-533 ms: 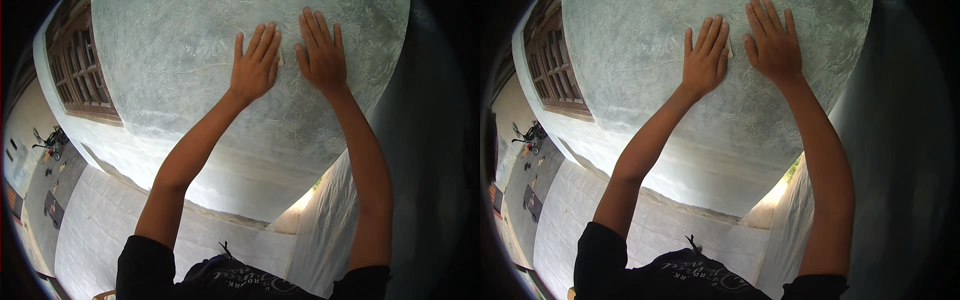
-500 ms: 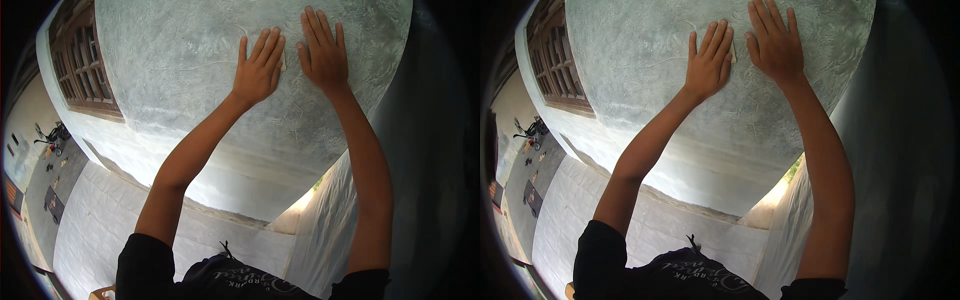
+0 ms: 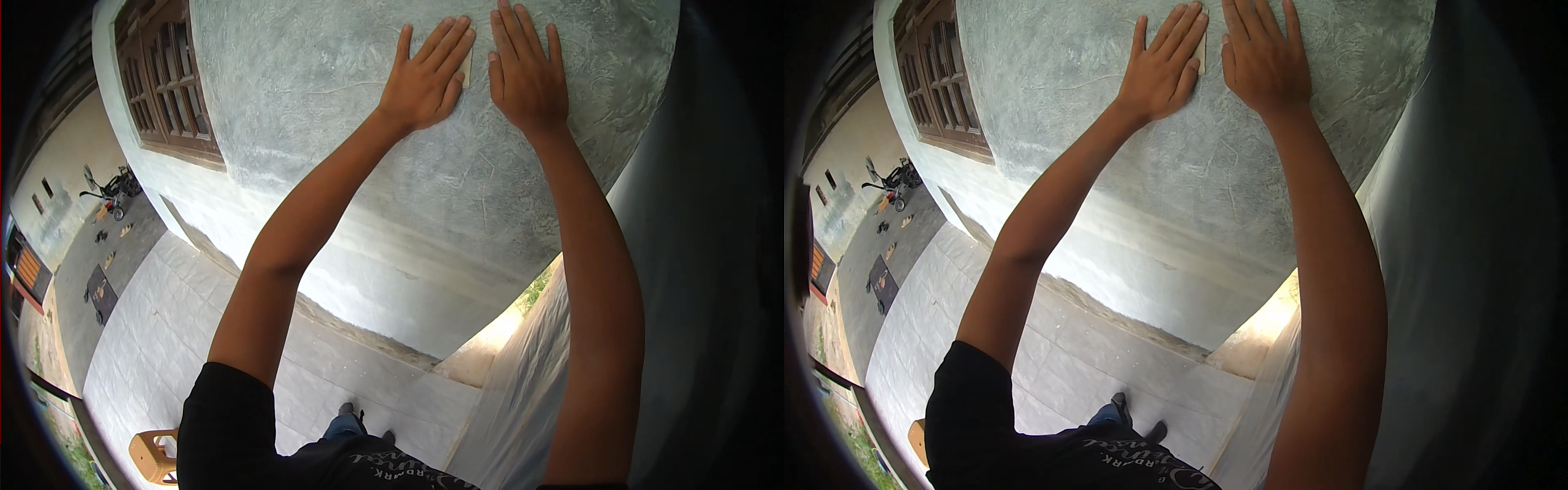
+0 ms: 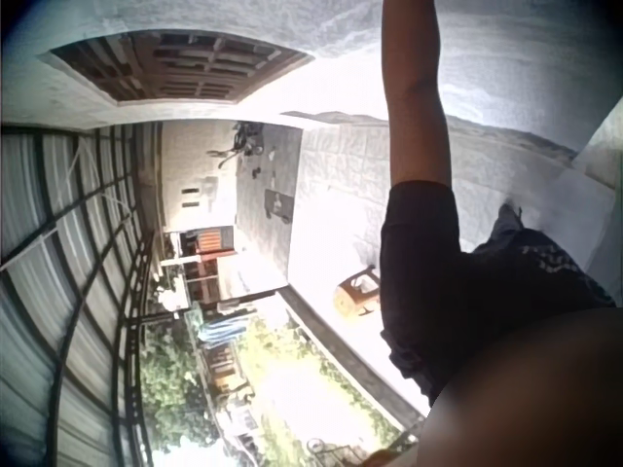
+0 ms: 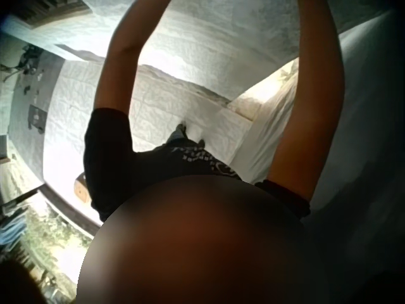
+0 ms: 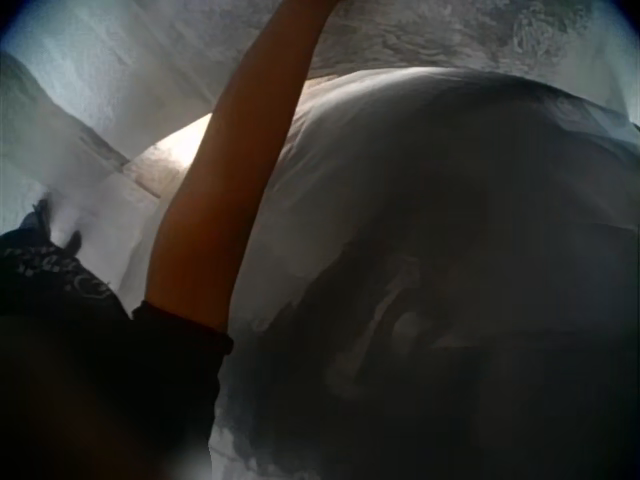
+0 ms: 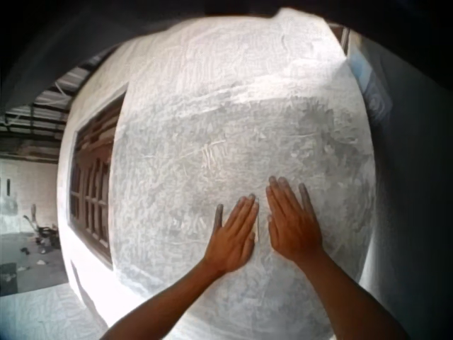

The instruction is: Smoothing and finishing a plastered wall using bare hands.

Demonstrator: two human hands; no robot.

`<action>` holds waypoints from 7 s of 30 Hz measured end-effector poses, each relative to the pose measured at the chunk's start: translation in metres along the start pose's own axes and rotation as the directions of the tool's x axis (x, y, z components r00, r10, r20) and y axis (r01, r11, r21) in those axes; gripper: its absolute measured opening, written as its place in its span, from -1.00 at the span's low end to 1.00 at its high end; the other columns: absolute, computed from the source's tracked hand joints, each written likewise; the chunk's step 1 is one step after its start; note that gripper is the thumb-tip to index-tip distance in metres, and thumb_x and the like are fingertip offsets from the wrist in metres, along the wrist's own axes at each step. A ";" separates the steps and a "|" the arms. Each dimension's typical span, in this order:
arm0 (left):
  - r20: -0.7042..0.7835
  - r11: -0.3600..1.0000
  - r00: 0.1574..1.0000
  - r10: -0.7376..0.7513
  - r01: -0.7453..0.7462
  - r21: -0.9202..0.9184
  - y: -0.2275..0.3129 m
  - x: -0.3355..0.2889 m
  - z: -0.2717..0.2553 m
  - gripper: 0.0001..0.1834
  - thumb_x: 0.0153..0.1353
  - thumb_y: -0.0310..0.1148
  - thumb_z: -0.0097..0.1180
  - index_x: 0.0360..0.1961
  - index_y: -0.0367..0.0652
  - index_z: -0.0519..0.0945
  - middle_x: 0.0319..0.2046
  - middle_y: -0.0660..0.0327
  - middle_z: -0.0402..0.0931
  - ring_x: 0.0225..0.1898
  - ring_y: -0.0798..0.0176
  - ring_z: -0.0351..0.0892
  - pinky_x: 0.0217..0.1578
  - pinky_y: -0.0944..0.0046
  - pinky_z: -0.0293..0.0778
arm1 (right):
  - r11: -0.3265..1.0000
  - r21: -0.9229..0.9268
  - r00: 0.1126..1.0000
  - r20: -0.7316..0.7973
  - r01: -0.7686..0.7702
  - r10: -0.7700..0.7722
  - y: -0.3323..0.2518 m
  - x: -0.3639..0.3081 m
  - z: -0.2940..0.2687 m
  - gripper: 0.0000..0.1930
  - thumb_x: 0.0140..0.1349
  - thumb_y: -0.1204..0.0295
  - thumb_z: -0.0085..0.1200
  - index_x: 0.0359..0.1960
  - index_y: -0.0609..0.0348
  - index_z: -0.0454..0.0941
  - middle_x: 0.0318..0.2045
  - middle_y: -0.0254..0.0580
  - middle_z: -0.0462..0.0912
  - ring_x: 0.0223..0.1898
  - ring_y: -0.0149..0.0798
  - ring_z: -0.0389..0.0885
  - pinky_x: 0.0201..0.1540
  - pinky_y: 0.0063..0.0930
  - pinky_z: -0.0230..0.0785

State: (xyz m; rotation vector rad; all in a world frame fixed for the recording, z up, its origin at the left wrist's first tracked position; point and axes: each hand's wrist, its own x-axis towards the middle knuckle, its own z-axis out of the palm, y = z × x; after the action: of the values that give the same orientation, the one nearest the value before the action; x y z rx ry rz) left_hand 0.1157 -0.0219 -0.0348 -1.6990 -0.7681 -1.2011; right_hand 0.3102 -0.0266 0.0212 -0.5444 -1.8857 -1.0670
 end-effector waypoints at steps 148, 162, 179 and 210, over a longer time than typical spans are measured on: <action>0.132 0.991 0.982 0.132 -0.134 0.006 0.007 -0.008 0.005 -0.37 0.52 -0.18 -0.20 0.57 -0.05 0.18 0.60 0.22 0.05 0.61 0.21 -0.02 0.49 -0.44 -0.29 | 0.972 -0.217 0.980 -0.195 -0.094 0.051 0.010 -0.024 0.021 -0.48 0.45 0.42 -0.10 0.45 0.01 0.36 0.50 -0.32 0.34 0.54 -0.22 0.22 0.55 0.09 -0.06; -0.031 0.982 0.994 0.101 -0.094 0.163 -0.027 0.057 0.000 -0.39 0.49 -0.18 -0.09 0.52 -0.03 0.29 0.57 0.24 0.13 0.60 0.22 0.04 0.47 -0.50 -0.24 | 0.980 -0.176 0.979 -0.198 -0.089 0.053 -0.001 -0.017 0.024 -0.48 0.45 0.41 -0.13 0.45 0.07 0.36 0.50 -0.25 0.33 0.55 -0.19 0.22 0.56 0.10 -0.08; 0.043 0.990 0.990 0.132 -0.133 0.036 0.000 0.019 0.005 -0.39 0.52 -0.19 -0.18 0.55 -0.02 0.23 0.58 0.25 0.10 0.61 0.18 -0.01 0.47 -0.46 -0.29 | 0.981 -0.184 0.974 -0.226 -0.068 0.025 0.009 -0.024 0.024 -0.49 0.45 0.42 -0.10 0.43 0.09 0.39 0.48 -0.24 0.38 0.53 -0.17 0.27 0.55 0.10 -0.05; -0.039 0.992 0.998 0.041 -0.036 0.122 -0.021 0.043 0.001 -0.38 0.53 -0.17 -0.17 0.54 -0.13 0.22 0.58 0.16 0.11 0.60 0.17 0.04 0.46 -0.47 -0.26 | 0.979 -0.191 0.978 -0.207 -0.069 0.029 0.002 -0.020 0.025 -0.46 0.42 0.45 -0.09 0.44 0.10 0.38 0.49 -0.25 0.36 0.54 -0.17 0.25 0.56 0.10 -0.06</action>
State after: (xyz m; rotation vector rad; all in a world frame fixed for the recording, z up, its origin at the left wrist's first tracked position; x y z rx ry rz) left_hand 0.1129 -0.0125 0.0123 -1.5781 -0.7640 -1.1374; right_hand 0.3103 -0.0037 -0.0009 -0.5686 -1.5916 -1.2365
